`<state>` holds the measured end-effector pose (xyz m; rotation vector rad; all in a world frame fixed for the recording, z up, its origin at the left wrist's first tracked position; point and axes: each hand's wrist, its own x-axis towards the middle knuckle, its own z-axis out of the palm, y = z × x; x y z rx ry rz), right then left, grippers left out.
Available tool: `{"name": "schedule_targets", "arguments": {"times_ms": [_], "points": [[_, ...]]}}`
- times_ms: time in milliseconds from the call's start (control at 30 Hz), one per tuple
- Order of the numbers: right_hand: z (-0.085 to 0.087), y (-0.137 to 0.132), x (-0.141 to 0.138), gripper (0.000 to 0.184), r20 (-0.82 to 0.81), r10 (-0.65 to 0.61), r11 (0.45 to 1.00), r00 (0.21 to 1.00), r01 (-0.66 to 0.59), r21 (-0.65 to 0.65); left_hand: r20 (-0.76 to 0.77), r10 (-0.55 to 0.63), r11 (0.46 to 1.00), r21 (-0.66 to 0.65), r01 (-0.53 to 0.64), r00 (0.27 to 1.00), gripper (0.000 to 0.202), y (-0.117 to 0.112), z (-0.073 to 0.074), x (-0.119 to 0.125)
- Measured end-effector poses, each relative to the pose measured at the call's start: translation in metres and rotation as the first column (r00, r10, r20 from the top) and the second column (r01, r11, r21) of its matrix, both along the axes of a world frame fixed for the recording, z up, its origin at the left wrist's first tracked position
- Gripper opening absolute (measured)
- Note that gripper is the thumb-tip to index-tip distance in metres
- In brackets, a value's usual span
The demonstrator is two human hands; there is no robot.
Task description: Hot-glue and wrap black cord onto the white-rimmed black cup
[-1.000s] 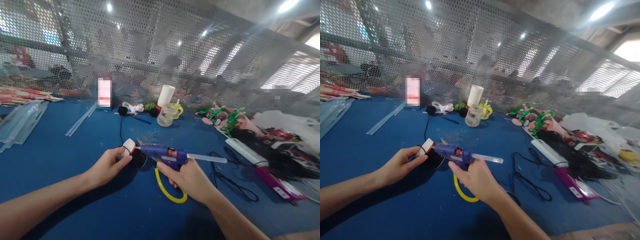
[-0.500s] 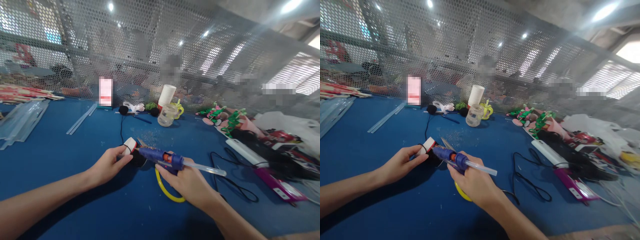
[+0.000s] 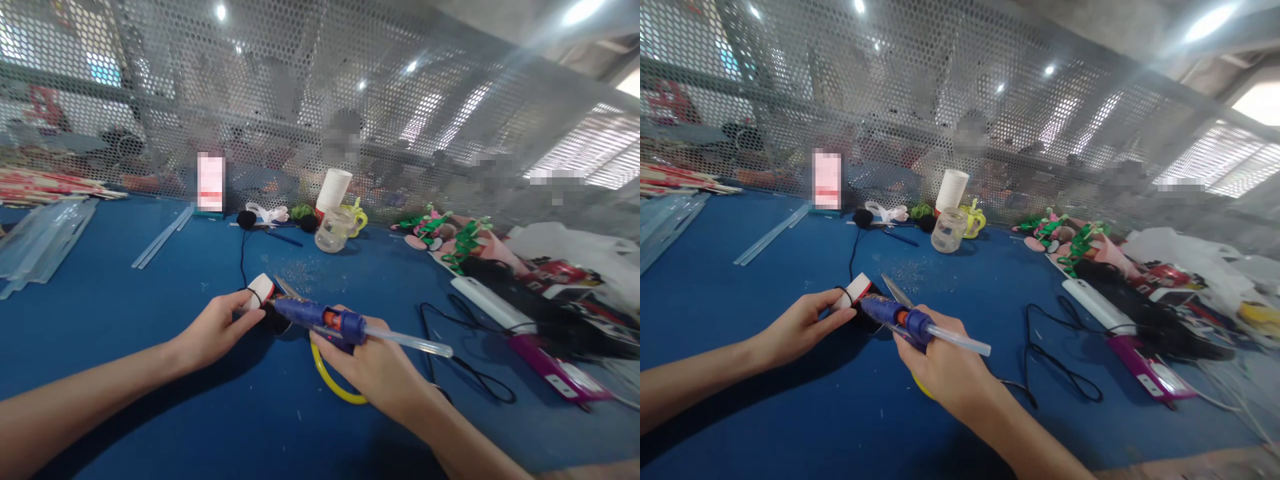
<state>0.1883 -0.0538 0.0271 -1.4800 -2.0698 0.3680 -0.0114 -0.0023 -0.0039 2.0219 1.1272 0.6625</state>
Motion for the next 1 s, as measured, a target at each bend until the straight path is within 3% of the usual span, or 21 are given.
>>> {"name": "schedule_targets", "arguments": {"times_ms": [500,767,1000], "points": [[0.0005,0.0001,0.0014,0.010,0.026,-0.011,1.000,1.000,0.010,0.029,-0.045,-0.033,0.999,0.030,0.034,0.998,0.025,0.0004,0.0021,-0.0036],[0.0051,0.0017,0.0012,0.013,0.049,-0.005,0.999,0.999,0.007,-0.041,-0.075,-0.067,0.997,0.027,0.069,0.995,0.024,0.0038,0.0032,-0.0053],[0.0042,0.0036,0.0021,0.014,0.087,-0.024,1.000,0.996,0.023,0.008,-0.076,-0.088,0.996,0.022,0.090,0.993,0.023,0.0048,0.0040,-0.0060]]}}
